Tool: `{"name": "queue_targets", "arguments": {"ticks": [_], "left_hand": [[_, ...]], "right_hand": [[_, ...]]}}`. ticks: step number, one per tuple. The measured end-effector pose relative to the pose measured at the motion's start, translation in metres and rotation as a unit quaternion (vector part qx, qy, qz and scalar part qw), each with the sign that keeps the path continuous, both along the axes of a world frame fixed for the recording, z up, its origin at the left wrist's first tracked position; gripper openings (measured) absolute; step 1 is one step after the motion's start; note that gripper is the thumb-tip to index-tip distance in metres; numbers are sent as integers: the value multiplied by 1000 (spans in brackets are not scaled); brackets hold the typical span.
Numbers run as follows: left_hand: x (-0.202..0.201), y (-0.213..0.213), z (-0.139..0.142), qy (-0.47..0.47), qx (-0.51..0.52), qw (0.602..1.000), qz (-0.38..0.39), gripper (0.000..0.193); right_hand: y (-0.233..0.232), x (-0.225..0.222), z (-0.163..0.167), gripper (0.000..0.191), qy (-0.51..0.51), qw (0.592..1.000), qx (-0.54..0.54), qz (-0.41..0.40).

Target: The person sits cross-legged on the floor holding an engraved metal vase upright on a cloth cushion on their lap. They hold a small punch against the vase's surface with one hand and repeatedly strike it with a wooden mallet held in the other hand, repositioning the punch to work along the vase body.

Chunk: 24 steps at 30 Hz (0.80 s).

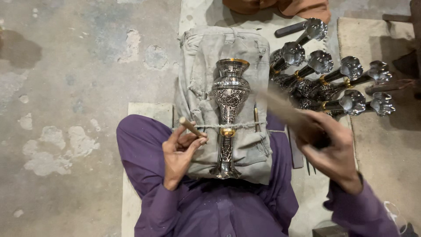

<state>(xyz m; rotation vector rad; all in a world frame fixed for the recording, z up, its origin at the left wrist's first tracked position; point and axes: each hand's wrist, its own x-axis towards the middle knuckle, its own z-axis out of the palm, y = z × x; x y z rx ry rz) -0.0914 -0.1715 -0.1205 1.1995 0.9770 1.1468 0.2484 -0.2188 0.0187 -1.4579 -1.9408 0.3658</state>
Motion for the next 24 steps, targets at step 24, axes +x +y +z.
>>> {"name": "queue_targets", "arguments": {"ticks": [24], "left_hand": [[25,40,46,92,109,931,-336,50]], "right_hand": [[-32,-2,-78,30,176,979,-93,-45]]}}
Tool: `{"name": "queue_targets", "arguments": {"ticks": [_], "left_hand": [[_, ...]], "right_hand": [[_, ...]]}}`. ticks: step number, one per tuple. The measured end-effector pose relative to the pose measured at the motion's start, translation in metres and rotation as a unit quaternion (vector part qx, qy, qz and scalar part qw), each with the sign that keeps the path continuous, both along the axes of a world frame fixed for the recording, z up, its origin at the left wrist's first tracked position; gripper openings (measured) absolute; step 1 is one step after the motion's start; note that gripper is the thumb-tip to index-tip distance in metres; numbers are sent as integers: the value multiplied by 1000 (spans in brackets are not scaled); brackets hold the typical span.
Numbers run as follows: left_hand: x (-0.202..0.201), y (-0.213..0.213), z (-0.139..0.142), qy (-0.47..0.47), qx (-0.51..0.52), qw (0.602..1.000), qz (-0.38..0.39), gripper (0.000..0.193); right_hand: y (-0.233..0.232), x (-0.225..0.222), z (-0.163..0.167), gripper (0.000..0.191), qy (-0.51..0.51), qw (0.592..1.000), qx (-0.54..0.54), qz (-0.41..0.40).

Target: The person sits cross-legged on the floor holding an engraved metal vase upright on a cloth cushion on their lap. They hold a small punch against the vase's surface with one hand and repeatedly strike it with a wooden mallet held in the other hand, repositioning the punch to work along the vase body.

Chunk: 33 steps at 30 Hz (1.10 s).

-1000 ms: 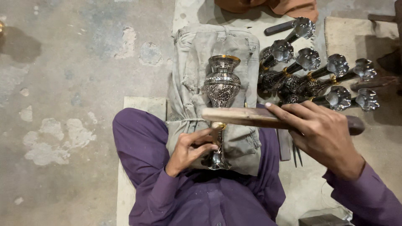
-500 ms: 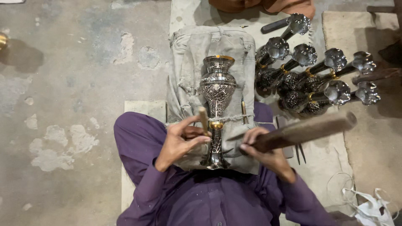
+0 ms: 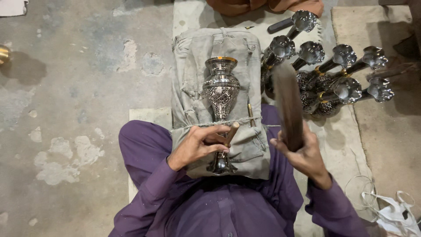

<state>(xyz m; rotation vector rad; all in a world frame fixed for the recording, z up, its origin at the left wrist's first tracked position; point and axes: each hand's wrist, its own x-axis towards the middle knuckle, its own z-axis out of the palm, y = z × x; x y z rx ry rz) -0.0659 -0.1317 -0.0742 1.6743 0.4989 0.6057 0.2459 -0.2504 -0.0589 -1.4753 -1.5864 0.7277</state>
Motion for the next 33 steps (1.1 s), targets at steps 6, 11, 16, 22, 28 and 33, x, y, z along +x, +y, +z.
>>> {"name": "queue_targets", "arguments": {"ticks": [6,11,16,22,28,33], "left_hand": [[2,0,8,9,17,1000,-11,50],[1,-1,16,12,4,1000,-17,48],[2,-2,19,25,16,999,-13,48],[2,-1,17,20,17,1000,-13,47],[2,1,16,28,19,999,-17,47],[3,2,17,20,9,999,-29,49]], "right_hand": [[10,12,6,32,-36,997,-51,-34],[19,16,28,33,-180,983,-19,2],[26,12,39,26,-181,983,7,-20],[28,15,47,25,-360,933,24,9],[26,18,43,15,-408,910,-73,31],[28,24,33,20,-255,964,-79,18]]}}
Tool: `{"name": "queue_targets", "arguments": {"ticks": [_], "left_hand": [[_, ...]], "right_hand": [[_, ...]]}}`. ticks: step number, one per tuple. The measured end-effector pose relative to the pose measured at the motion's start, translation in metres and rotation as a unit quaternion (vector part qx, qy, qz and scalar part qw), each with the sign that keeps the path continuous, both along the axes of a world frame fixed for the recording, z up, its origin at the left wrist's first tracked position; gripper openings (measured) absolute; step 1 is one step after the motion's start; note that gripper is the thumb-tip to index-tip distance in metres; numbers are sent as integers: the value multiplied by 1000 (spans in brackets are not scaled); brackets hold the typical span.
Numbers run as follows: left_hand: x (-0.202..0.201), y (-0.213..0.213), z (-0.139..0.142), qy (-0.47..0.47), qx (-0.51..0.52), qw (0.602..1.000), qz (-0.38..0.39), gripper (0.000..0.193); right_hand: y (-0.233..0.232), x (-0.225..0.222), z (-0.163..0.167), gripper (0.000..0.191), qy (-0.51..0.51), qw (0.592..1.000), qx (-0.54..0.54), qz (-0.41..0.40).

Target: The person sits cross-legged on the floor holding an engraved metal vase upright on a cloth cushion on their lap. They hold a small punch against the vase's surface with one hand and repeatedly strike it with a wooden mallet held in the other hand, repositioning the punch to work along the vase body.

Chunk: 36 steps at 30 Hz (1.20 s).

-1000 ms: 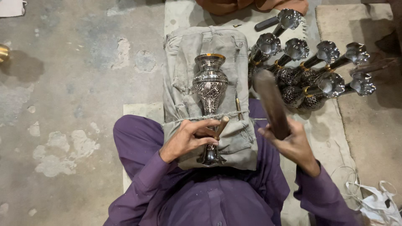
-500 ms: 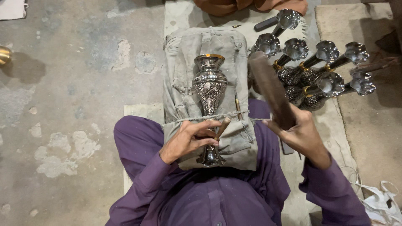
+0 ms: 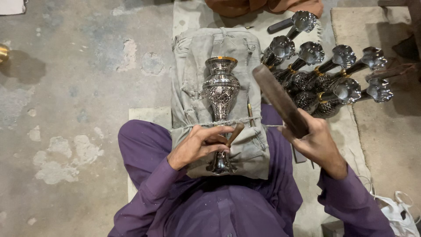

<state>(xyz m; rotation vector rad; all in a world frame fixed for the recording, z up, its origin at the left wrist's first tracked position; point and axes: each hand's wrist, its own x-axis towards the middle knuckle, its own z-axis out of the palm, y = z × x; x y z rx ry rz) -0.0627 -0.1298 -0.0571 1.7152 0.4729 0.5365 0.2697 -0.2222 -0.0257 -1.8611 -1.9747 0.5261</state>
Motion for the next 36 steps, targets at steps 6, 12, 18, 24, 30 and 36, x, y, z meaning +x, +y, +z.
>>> {"name": "queue_targets", "arguments": {"ticks": [6,12,18,24,30,36], "left_hand": [[0,1,1,7,9,1000,2,50],[0,2,1,-1,5,1000,-2,50],[0,2,0,-5,-1,1000,-2,49],[1,2,-1,-14,37,999,3,49],[0,1,-1,-10,10,1000,0,50],[0,0,0,5,10,1000,6,50]], "right_hand": [[-6,-2,9,21,-5,999,20,-38],[-5,-5,25,30,-120,991,-35,-42],[-7,-3,23,28,-100,995,-29,-7],[-7,6,22,31,-123,992,10,-24],[-12,8,23,56,42,997,45,-54],[-9,2,18,56,-90,988,118,38]]}}
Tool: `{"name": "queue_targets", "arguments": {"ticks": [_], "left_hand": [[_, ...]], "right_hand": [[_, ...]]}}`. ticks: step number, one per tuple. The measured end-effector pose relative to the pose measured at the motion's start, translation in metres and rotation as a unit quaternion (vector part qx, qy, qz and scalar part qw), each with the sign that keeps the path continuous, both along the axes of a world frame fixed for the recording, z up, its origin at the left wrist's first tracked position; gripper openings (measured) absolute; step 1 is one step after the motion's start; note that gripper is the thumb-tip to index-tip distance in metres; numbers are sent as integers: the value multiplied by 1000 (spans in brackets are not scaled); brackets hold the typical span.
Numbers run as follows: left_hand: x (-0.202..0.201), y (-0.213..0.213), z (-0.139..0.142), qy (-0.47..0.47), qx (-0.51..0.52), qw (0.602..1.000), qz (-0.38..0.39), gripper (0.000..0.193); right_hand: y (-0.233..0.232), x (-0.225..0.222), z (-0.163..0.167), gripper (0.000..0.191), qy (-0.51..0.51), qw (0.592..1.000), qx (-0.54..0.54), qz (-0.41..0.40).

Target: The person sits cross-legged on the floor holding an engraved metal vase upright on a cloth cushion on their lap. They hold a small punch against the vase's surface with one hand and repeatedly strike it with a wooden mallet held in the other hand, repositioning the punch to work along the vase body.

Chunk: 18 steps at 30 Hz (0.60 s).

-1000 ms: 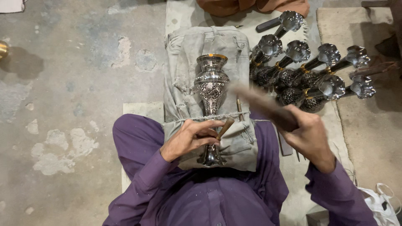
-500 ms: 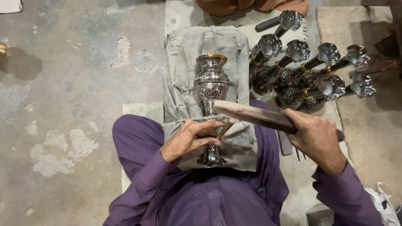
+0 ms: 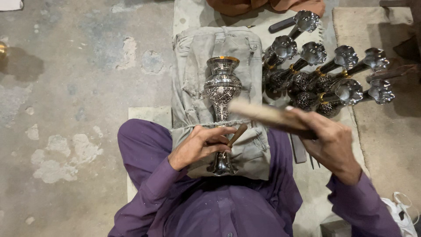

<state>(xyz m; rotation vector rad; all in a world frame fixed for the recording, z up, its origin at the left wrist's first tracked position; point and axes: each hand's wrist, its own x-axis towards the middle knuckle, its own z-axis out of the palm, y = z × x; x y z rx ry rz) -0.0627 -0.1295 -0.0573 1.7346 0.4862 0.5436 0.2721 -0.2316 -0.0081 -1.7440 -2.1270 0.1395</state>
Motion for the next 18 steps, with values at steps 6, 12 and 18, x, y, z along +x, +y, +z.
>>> {"name": "queue_targets", "arguments": {"ticks": [6,12,18], "left_hand": [[0,1,2,-11,-1,1000,-6,50],[-1,1,1,-22,6,1000,-7,51],[-2,0,2,-30,-9,999,-8,51]], "right_hand": [[1,1,2,55,-107,971,-185,-109],[-4,7,0,59,65,996,-51,-18],[-7,17,-14,59,42,986,-121,-111]]}}
